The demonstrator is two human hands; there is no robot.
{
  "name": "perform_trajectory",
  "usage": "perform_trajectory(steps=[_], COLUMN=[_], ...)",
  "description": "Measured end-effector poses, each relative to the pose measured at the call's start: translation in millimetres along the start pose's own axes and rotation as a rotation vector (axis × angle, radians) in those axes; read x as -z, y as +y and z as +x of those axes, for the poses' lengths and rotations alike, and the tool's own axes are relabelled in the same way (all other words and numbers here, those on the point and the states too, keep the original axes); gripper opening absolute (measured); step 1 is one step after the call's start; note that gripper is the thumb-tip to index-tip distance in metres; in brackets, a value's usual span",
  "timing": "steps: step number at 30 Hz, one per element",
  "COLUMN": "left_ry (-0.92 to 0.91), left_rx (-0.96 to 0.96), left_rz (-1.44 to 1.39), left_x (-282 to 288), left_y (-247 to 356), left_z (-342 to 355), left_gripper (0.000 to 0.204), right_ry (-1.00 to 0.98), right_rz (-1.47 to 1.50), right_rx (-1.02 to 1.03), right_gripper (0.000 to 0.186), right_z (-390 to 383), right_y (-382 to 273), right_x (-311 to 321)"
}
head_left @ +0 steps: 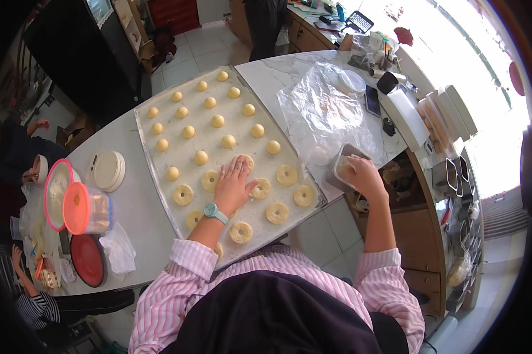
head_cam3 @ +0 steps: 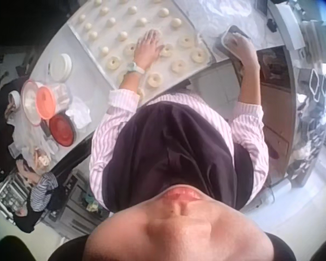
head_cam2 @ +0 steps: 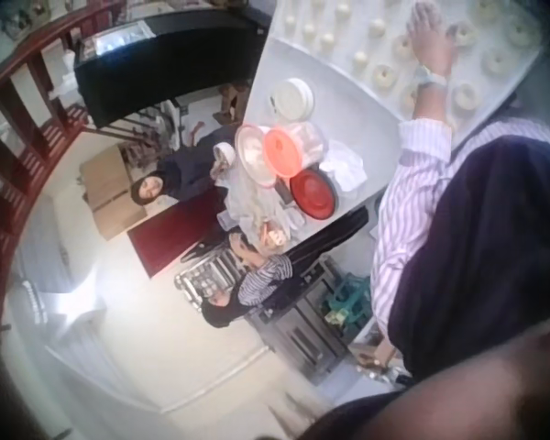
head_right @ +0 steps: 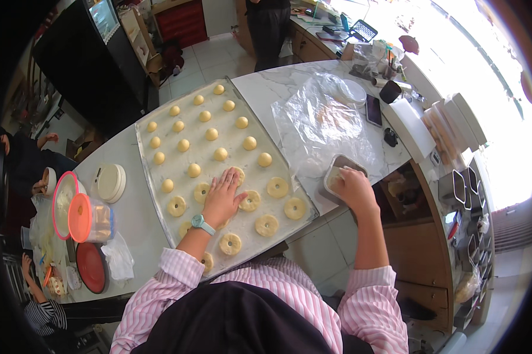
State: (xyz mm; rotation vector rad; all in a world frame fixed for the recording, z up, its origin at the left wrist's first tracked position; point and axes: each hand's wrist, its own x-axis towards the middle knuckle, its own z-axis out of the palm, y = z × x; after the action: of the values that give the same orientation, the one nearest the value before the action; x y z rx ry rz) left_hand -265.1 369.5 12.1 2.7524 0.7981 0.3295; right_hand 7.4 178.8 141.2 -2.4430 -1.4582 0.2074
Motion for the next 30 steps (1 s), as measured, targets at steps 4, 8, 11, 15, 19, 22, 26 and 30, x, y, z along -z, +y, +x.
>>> perform_trajectory(steps=[4, 8, 11, 15, 19, 22, 26, 30], left_ry=[0.169, -0.137, -0.258, -0.012, 0.175, 0.25, 0.289, 0.3], left_rx=[-0.047, 0.435, 0.235, 0.447, 0.429, 0.457, 0.485, 0.486], left_rz=[-0.404, -2.039, -2.771, -2.737, -2.737, -2.715, -2.701, -2.671], left_x=[0, 3, 12, 34, 52, 59, 63, 64], left_y=[24, 46, 24, 25, 11, 4, 0, -3], left_z=[8, 22, 20, 4, -13, -22, -29, -30], left_gripper=[0.064, 0.082, 0.101, 0.095, 0.083, 0.078, 0.073, 0.069], right_ry=[0.048, 0.013, 0.032, -0.004, -0.161, -0.141, -0.139, -0.138], right_rz=[0.267, 0.279, 0.166, -0.059, -0.116, -0.145, -0.18, -0.173], right_rx=[0.139, 0.415, 0.388, 0.3, 0.334, 0.353, 0.358, 0.356], right_gripper=[0.027, 0.041, 0.051, 0.058, 0.062, 0.063, 0.063, 0.063], right_z=[-9, -9, 22, 64, 67, 64, 59, 64], right_y=[-62, -117, -116, -94, -94, -99, -98, -95], right_x=[-30, -99, -124, -141, -150, -142, -146, -147])
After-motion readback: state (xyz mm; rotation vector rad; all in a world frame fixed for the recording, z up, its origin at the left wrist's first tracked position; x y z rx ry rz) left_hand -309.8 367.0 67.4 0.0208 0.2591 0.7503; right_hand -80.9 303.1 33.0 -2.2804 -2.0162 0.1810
